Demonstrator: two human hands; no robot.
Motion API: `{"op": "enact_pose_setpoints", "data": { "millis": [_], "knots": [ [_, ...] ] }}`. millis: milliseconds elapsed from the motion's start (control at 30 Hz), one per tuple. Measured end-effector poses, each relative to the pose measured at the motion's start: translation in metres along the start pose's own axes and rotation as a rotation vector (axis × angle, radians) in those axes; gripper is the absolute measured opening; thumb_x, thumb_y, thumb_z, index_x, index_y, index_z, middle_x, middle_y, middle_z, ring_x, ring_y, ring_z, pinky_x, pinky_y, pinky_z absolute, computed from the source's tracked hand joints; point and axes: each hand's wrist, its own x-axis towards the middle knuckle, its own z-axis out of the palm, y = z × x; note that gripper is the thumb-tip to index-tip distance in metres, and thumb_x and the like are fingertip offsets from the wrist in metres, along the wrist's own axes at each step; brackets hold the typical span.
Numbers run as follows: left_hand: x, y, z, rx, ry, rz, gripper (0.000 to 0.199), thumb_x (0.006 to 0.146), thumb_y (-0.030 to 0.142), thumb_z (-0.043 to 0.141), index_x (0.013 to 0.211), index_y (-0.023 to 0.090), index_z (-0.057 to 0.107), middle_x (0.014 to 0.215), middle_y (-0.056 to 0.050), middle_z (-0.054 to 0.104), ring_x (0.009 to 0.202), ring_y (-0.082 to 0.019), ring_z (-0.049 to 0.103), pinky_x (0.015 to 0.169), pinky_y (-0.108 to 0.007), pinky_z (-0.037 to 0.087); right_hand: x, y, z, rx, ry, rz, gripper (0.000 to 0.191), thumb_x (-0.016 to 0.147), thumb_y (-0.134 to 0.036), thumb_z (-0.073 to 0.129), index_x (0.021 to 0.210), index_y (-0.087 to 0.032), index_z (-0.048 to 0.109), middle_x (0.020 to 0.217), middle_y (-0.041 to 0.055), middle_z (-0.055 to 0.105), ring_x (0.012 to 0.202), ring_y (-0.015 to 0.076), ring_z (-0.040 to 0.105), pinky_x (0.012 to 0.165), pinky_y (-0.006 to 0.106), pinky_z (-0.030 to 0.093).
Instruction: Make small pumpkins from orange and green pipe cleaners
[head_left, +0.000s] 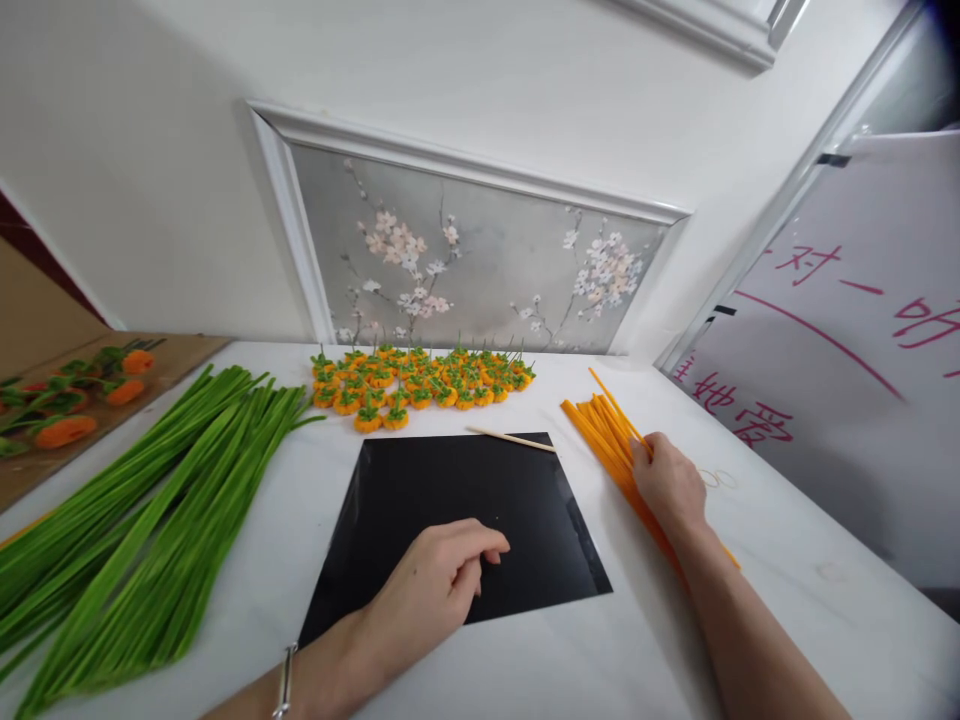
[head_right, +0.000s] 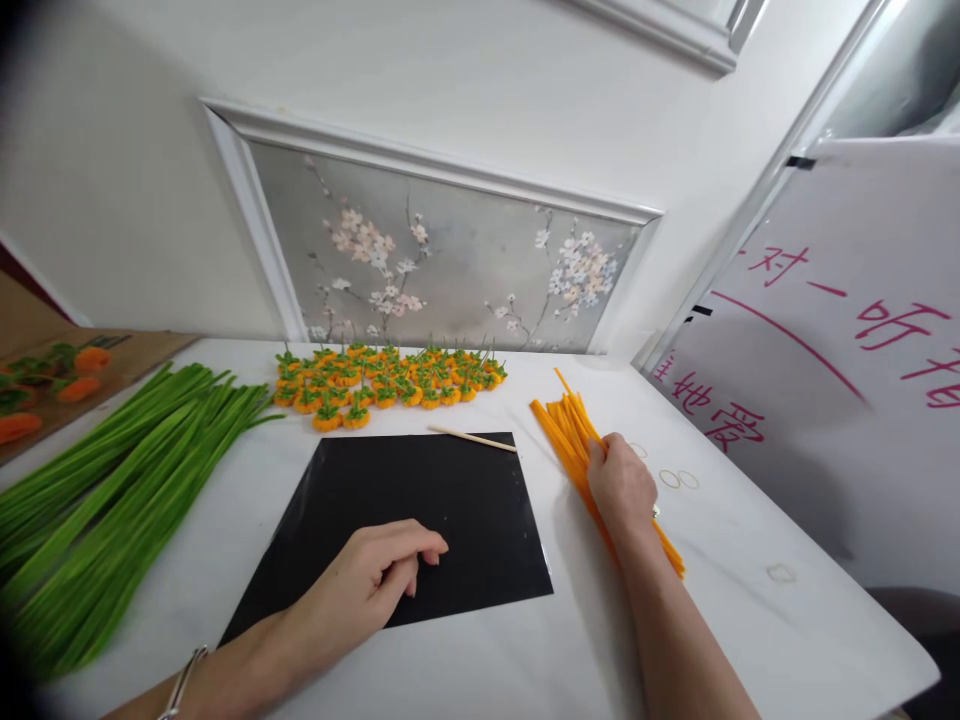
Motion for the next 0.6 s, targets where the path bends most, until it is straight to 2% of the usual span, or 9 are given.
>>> {"op": "enact_pose_setpoints", "data": {
  "millis": [133,200,300,367,400,467,533,600],
  "knots": [
    [0.001,0.0,0.0,-0.083,0.021,-0.03,0.037,0.079,0.001,0.035,0.091,0.017,0.067,0.083,-0.002,0.065,0.055,-0.007,0.057,0.051,-0.017,0.041,-0.007,-0.003,-0.009,-0.009,0.096,-0.024,0.033,0.095,-0.025,0.033,0.118,-0.025,0.057,0.105,0.0071,0.062,0.066,0.0147,0.054,0.051,0.026,0.024],
    [0.003,0.0,0.0,-0.125,0.041,-0.055,0.036,0.08,0.002,0.036,0.091,0.016,0.067,0.083,-0.003,0.065,0.053,-0.007,0.057,0.051,-0.018,0.042,-0.01,-0.003,-0.014,-0.027,0.198,-0.062,0.034,0.094,-0.021,0.037,0.121,-0.029,0.056,0.114,0.0049,0.061,0.063,0.0129,0.053,0.052,0.026,0.023],
    [0.004,0.0,0.0,-0.194,0.081,-0.096,0.032,0.082,0.007,0.038,0.091,0.015,0.068,0.085,-0.004,0.064,0.053,-0.008,0.056,0.051,-0.019,0.043,-0.015,-0.004,-0.023,-0.051,0.443,-0.235,0.035,0.091,-0.013,0.04,0.116,-0.027,0.061,0.108,0.0039,0.066,0.068,0.0136,0.057,0.059,0.027,0.028],
    [0.004,0.002,0.0,-0.269,0.108,-0.133,0.028,0.085,0.013,0.041,0.09,0.015,0.068,0.088,-0.005,0.063,0.054,-0.009,0.056,0.051,-0.02,0.044,-0.021,-0.009,-0.033,-0.029,0.514,-0.365,0.033,0.091,-0.012,0.04,0.11,-0.023,0.064,0.093,0.0048,0.069,0.073,0.0161,0.06,0.066,0.029,0.031],
    [0.004,0.003,-0.001,-0.322,0.121,-0.159,0.026,0.086,0.017,0.043,0.091,0.015,0.068,0.089,-0.006,0.064,0.055,-0.009,0.056,0.051,-0.021,0.044,-0.026,-0.014,-0.039,-0.002,0.489,-0.406,0.03,0.091,-0.014,0.041,0.107,-0.022,0.065,0.084,0.0046,0.069,0.071,0.0169,0.06,0.068,0.029,0.032],
    [0.005,0.008,-0.004,-0.465,0.148,-0.22,0.024,0.088,0.026,0.048,0.098,0.016,0.068,0.093,-0.007,0.065,0.057,-0.01,0.056,0.051,-0.021,0.045,-0.04,-0.027,-0.05,0.12,0.31,-0.443,0.024,0.091,-0.02,0.043,0.099,-0.022,0.065,0.076,0.0038,0.068,0.063,0.0169,0.059,0.064,0.029,0.034],
    [0.006,0.015,-0.008,-0.641,0.194,-0.284,0.03,0.088,0.033,0.053,0.111,0.018,0.064,0.105,-0.009,0.065,0.064,-0.01,0.057,0.054,-0.021,0.047,-0.059,-0.045,-0.059,0.335,0.002,-0.485,0.026,0.092,-0.031,0.042,0.078,-0.021,0.062,0.061,0.0014,0.063,0.049,0.015,0.052,0.053,0.027,0.033],
    [0.008,0.022,-0.013,-0.818,0.26,-0.326,0.04,0.087,0.038,0.057,0.123,0.021,0.056,0.117,-0.01,0.061,0.076,-0.012,0.059,0.063,-0.022,0.05,-0.081,-0.065,-0.06,0.567,-0.315,-0.561,0.037,0.095,-0.038,0.036,0.065,-0.022,0.051,0.058,0.0003,0.059,0.051,0.014,0.052,0.053,0.025,0.036]
  ]
}}
